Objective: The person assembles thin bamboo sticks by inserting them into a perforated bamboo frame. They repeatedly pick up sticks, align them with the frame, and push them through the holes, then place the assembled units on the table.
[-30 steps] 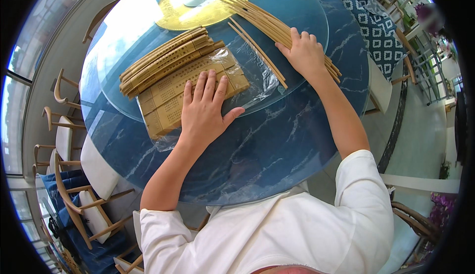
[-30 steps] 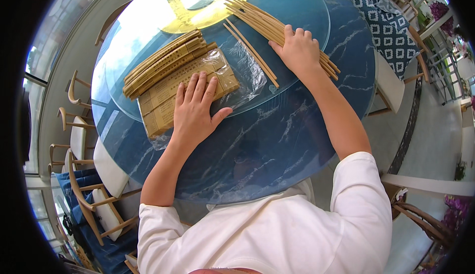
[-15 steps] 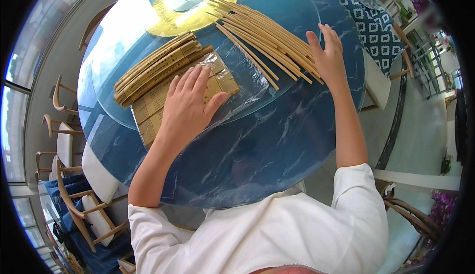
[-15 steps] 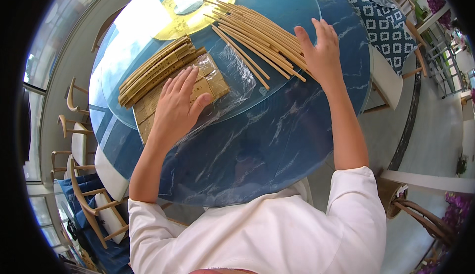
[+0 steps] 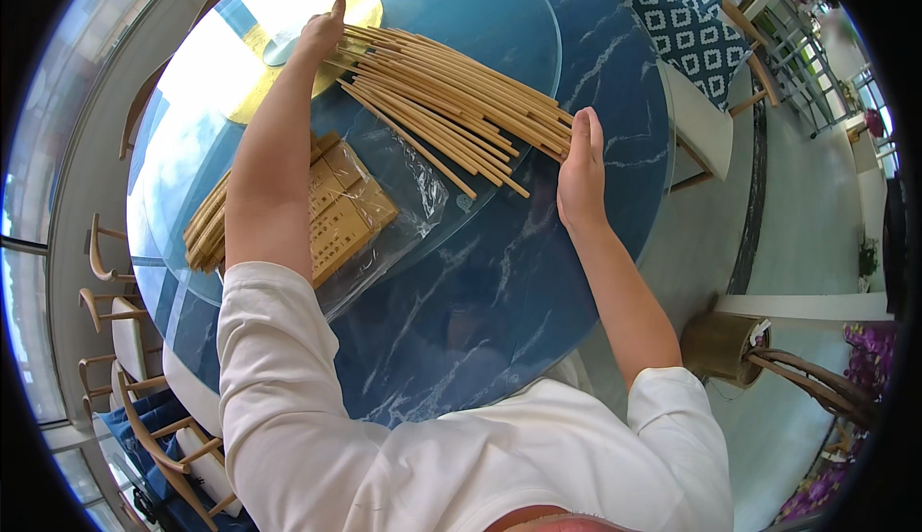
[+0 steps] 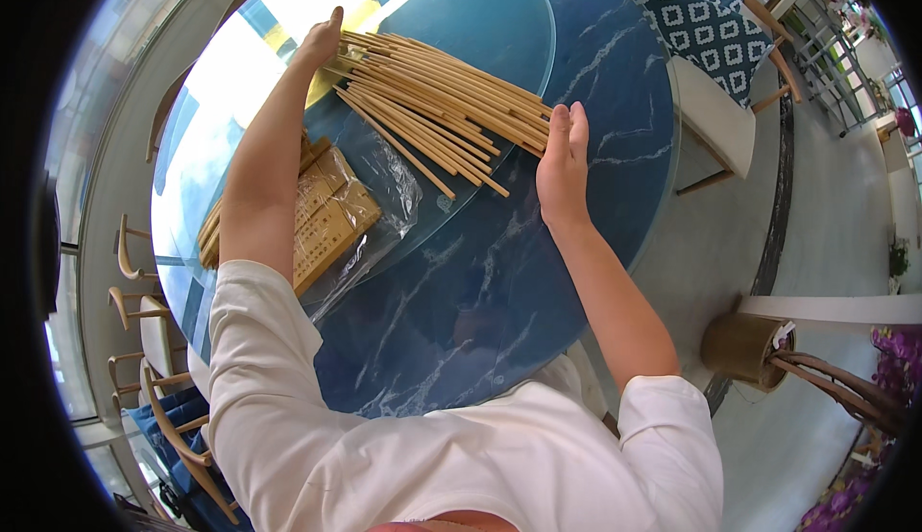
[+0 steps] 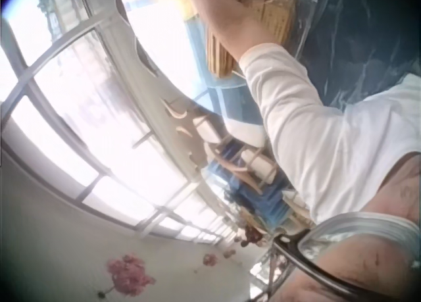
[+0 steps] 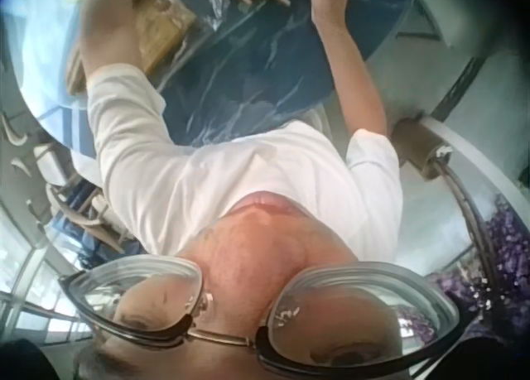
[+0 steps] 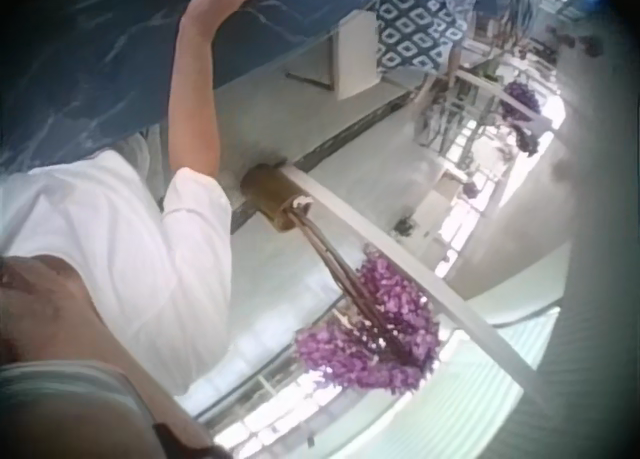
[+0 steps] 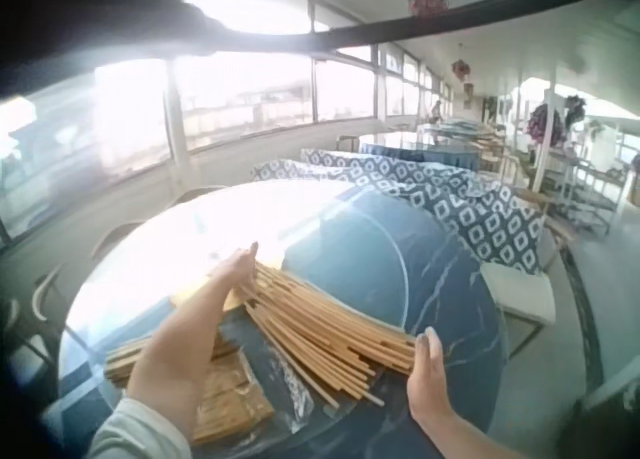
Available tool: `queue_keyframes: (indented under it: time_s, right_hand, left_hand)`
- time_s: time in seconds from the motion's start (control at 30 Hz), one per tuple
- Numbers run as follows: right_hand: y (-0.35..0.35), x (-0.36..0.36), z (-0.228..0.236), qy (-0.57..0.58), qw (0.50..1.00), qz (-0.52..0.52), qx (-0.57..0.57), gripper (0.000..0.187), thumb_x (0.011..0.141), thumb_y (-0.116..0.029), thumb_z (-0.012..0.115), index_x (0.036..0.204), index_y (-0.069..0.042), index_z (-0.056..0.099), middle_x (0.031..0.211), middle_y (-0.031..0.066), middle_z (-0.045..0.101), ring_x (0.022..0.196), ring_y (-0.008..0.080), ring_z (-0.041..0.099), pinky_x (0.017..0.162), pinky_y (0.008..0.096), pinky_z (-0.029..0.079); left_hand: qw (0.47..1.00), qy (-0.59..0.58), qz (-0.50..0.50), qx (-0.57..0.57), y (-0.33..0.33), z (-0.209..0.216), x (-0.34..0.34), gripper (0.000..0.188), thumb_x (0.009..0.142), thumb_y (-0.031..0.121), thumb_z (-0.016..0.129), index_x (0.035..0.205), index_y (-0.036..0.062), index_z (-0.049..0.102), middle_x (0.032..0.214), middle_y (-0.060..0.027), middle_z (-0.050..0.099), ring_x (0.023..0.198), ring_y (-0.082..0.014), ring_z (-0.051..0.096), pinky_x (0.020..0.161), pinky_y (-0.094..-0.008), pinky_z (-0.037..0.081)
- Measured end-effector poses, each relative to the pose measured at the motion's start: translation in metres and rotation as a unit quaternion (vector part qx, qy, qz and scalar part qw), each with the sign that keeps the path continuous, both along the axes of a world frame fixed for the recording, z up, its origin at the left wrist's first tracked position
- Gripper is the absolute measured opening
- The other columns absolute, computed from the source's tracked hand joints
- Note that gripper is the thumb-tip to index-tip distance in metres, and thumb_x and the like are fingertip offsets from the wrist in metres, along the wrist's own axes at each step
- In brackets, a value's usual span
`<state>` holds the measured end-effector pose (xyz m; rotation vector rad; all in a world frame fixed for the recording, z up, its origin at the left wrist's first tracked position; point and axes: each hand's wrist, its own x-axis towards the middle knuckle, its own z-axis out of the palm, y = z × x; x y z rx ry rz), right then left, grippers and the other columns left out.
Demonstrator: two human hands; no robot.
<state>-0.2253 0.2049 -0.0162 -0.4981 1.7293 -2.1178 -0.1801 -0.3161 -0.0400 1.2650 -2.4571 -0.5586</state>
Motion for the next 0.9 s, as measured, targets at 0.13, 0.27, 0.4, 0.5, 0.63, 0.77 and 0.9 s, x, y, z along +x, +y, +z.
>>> queue_keyframes:
  time_s: [0.13, 0.27, 0.4, 0.5, 0.63, 0.77, 0.9]
  right_hand:
    - [-0.007, -0.006, -0.012, -0.037, 0.999, 0.019, 0.004, 0.085, 0.114, -0.057, 0.042, 0.168, 0.005, 0.019, 0.17, 0.025, 0.03, 0.159, 0.0292, 0.029, 0.13, 0.0379, 0.021]
    - [-0.015, 0.001, -0.022, -0.017, 0.999, 0.036, 0.036, 0.08, 0.115, -0.053, 0.042, 0.168, 0.003, 0.022, 0.167, 0.0224, 0.036, 0.157, 0.0281, 0.034, 0.129, 0.0371, 0.025]
    - [-0.019, 0.013, -0.011, 0.056, 0.994, 0.084, 0.052, 0.076, 0.115, -0.05, 0.048, 0.16, 0.009, 0.031, 0.159, 0.0281, 0.041, 0.153, 0.0299, 0.035, 0.124, 0.0419, 0.032]
    - [-0.027, -0.021, 0.0, 0.121, 0.985, -0.053, 0.113, 0.08, 0.11, -0.056, 0.055, 0.153, 0.01, 0.038, 0.156, 0.0295, 0.041, 0.148, 0.0294, 0.039, 0.12, 0.0413, 0.036]
    - [-0.058, -0.176, -0.006, 0.033, 0.983, -0.073, 0.163, 0.076, 0.102, -0.052, 0.07, 0.14, 0.012, 0.053, 0.141, 0.0269, 0.057, 0.126, 0.0308, 0.06, 0.107, 0.0388, 0.047]
    - [-0.089, -0.174, -0.009, 0.147, 0.943, 0.056, 0.294, 0.047, 0.102, -0.043, 0.068, 0.116, 0.001, 0.078, 0.145, 0.0267, 0.061, 0.138, 0.0404, 0.057, 0.114, 0.0452, 0.046]
    - [-0.115, -0.142, -0.009, 0.439, 0.808, 0.02, 0.393, 0.038, 0.101, -0.035, 0.067, 0.114, -0.001, 0.08, 0.151, 0.0281, 0.059, 0.152, 0.0383, 0.045, 0.118, 0.0479, 0.045]
  left_hand:
    - [0.991, -0.003, -0.125, 0.042, 0.027, 0.009, -0.008, 0.098, 0.104, 0.082, 0.027, 0.139, 0.0021, 0.071, 0.142, -0.0257, 0.067, 0.141, -0.0409, 0.056, 0.119, -0.0502, 0.039]
    - [0.974, -0.026, -0.207, 0.083, 0.092, 0.044, -0.009, 0.098, 0.102, 0.085, 0.029, 0.138, 0.0043, 0.073, 0.137, -0.0225, 0.071, 0.14, -0.0386, 0.058, 0.118, -0.0521, 0.042]
    - [0.979, -0.028, -0.197, 0.032, 0.095, 0.053, -0.004, 0.091, 0.106, 0.079, 0.03, 0.14, 0.0046, 0.07, 0.131, -0.0196, 0.072, 0.128, -0.0366, 0.065, 0.114, -0.0515, 0.046]
    - [0.985, -0.027, -0.166, -0.037, 0.088, 0.041, -0.003, 0.085, 0.107, 0.076, 0.031, 0.15, 0.0092, 0.062, 0.139, -0.0204, 0.068, 0.131, -0.0373, 0.064, 0.114, -0.0519, 0.046]
    - [0.948, 0.004, -0.292, -0.123, 0.149, 0.04, -0.036, 0.076, 0.11, 0.07, 0.03, 0.158, 0.0164, 0.055, 0.155, -0.0125, 0.058, 0.148, -0.034, 0.049, 0.124, -0.0482, 0.038]
    - [0.896, -0.116, -0.389, -0.181, 0.234, 0.041, -0.034, 0.053, 0.117, 0.052, 0.025, 0.157, 0.0318, 0.054, 0.165, -0.0031, 0.05, 0.159, -0.0318, 0.035, 0.128, -0.0685, 0.019]
    - [0.891, -0.182, -0.399, -0.12, 0.306, 0.059, -0.017, 0.065, 0.114, 0.062, 0.025, 0.16, 0.025, 0.052, 0.17, -0.0041, 0.043, 0.164, -0.0277, 0.025, 0.131, -0.0677, 0.003]
